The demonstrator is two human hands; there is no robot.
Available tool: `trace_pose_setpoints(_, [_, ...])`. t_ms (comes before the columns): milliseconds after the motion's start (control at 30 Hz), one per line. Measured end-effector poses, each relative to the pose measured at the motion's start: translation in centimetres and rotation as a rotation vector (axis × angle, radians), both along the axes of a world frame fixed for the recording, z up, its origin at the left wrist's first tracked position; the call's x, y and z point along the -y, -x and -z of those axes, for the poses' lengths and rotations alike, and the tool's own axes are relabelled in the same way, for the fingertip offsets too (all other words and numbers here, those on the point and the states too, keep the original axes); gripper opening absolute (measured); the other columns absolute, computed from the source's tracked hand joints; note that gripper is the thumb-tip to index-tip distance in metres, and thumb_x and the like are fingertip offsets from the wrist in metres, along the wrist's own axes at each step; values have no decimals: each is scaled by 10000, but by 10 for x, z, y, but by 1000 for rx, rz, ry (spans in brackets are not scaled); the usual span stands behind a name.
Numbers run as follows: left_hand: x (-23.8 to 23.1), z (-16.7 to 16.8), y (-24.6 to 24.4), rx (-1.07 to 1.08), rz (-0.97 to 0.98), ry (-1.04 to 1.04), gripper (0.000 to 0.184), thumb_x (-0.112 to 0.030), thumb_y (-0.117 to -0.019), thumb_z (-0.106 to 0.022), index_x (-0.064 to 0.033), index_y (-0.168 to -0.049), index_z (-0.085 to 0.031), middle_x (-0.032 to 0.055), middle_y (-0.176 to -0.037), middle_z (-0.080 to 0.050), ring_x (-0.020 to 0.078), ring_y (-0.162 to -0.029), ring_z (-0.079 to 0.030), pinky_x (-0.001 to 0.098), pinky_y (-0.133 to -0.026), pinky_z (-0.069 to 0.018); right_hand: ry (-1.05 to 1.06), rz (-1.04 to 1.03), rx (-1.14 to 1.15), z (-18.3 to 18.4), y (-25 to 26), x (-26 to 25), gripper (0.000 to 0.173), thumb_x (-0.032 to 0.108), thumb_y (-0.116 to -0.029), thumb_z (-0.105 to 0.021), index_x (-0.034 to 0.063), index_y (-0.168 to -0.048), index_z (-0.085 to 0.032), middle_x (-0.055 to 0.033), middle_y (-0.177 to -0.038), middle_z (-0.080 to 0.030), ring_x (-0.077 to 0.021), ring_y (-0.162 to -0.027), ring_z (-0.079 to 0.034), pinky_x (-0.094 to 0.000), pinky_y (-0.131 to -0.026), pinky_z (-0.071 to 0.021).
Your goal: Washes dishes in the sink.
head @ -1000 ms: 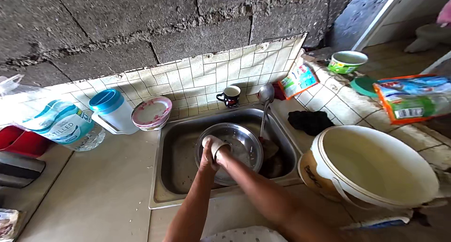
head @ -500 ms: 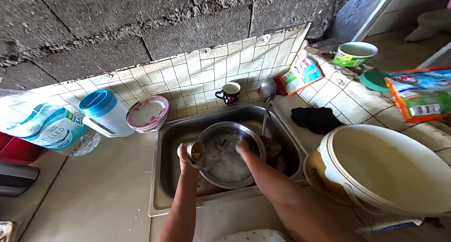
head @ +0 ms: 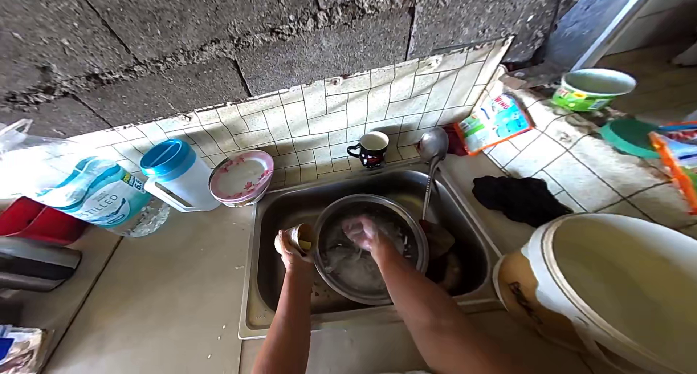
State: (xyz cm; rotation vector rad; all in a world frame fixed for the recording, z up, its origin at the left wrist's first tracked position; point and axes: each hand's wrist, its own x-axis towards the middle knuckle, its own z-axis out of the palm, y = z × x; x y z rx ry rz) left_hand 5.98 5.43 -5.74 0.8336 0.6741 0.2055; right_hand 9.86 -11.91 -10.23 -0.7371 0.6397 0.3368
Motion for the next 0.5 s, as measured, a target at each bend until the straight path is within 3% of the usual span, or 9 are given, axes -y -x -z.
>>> trace_pose_setpoints(133, [3, -3, -1, -6, 12, 71, 560, -489, -1107, -283, -49, -1396, -472, 184, -1226, -596, 268, -1067, -609, 481, -892, -535, 317, -521, 288, -91, 4, -26, 306, 104, -1089, -367, -74, -1207, -586, -144, -1028, -672, -182, -878, -662, -325, -804, -563])
trace_pose_setpoints(233, [10, -5, -4, 41, 87, 182, 591, -543, -1094, -206, -71, -1266, -517, 139, -1041, -638, 240, -912, -646, 444, -772, -563, 707, -821, 605, -120, 16, -40, 329, 54, -1073, -393, -100, -1280, -597, -188, -1187, -666, -193, -1042, -658, -330, -939, -533])
trace_pose_setpoints(300, [16, -13, -1, 58, 163, 235, 576, -540, -1093, -198, -83, -1191, -534, 105, -968, -640, 211, -858, -648, 408, -742, -562, 1116, -1114, 804, -122, 22, -46, 363, 23, -1062, -400, -80, -1347, -600, -266, -1347, -621, -332, -1282, -594, -459, -1114, -436])
trace_pose_setpoints(333, [19, -16, 1, 68, 211, 227, 551, -514, -1099, -200, -85, -1143, -542, 84, -931, -642, 188, -840, -650, 386, -740, -563, 1280, -1225, 865, -115, 25, -49, 343, 13, -1050, -427, -80, -1326, -608, -292, -1353, -605, -401, -1308, -565, -530, -1123, -415])
trace_pose_setpoints(400, [26, -20, 4, 61, 306, 149, 449, -417, -1115, -273, -65, -1127, -552, 74, -904, -634, 167, -823, -641, 363, -738, -557, 1418, -1241, 815, -94, 31, -57, 322, 51, -1044, -488, -126, -1288, -600, -334, -1337, -592, -469, -1305, -548, -591, -1111, -410])
trace_pose_setpoints(433, [31, -21, 6, 61, 336, 139, 410, -385, -1113, -314, -57, -1154, -558, 80, -918, -638, 167, -832, -642, 365, -746, -556, 1385, -1141, 713, -85, 34, -61, 369, 101, -1055, -488, -139, -1324, -565, -329, -1370, -576, -446, -1339, -530, -561, -1139, -394])
trace_pose_setpoints(500, [39, -14, 11, 121, 377, 177, 406, -391, -1109, -298, -86, -1169, -559, 58, -940, -662, 147, -858, -661, 350, -765, -569, 1106, -731, 482, -80, 40, -69, 386, 112, -1038, -542, -124, -1343, -556, -290, -1366, -590, -348, -1327, -548, -459, -1144, -412])
